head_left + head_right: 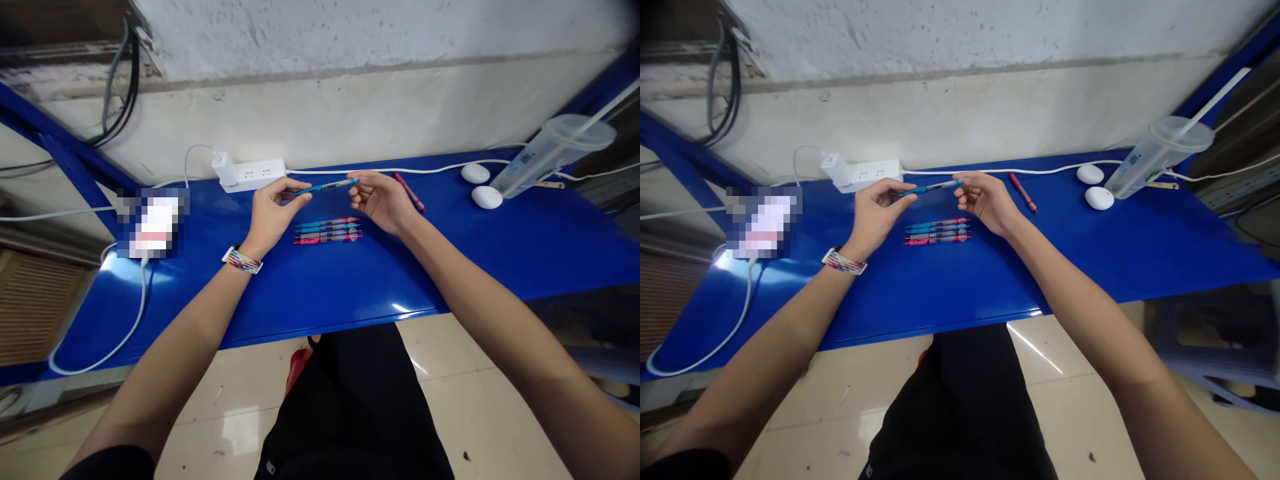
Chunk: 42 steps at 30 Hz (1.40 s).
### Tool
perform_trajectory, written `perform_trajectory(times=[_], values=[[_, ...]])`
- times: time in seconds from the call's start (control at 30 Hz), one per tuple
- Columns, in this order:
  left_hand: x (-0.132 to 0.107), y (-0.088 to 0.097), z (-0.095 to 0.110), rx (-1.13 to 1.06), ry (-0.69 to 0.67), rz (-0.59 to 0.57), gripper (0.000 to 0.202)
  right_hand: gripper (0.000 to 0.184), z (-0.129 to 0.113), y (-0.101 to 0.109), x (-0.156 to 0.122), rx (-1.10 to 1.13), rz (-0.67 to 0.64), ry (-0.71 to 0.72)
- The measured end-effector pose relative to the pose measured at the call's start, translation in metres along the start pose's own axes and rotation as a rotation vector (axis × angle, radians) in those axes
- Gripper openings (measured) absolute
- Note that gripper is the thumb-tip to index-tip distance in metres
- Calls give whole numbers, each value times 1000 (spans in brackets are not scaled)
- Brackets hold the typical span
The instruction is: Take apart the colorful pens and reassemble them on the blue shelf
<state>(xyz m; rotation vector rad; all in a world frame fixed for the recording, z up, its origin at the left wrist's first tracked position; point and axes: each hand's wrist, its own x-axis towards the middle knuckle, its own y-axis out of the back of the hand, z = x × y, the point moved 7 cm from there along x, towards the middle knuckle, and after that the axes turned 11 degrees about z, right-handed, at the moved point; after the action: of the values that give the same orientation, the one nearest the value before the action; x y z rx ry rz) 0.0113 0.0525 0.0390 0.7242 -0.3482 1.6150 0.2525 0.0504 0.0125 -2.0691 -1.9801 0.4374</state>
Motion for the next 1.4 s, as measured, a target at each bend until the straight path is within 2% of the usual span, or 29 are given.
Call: perform_trajectory(times=[0.13,0.37,0.53,0.77,1.0,1.4], values=[[2,2,-2,-27,8,47,17,35,1,-9,-7,66,-111,-110],[0,2,0,-83,4,61,19,21,5,-11,-6,148,-114,-101],[-1,1,1,-85,30,70,17,31,3,-11,-10,72,-96,-130],[-1,1,4,-35,39,78,13,34,-3,-13,-12,-30,-64,-33],[-2,-2,7,-17,37,33,15,35,-5,-8,-9,56,-45,17],[-2,-2,1,-47,87,22,14,28,-7,-11,-9,5,-17,67]])
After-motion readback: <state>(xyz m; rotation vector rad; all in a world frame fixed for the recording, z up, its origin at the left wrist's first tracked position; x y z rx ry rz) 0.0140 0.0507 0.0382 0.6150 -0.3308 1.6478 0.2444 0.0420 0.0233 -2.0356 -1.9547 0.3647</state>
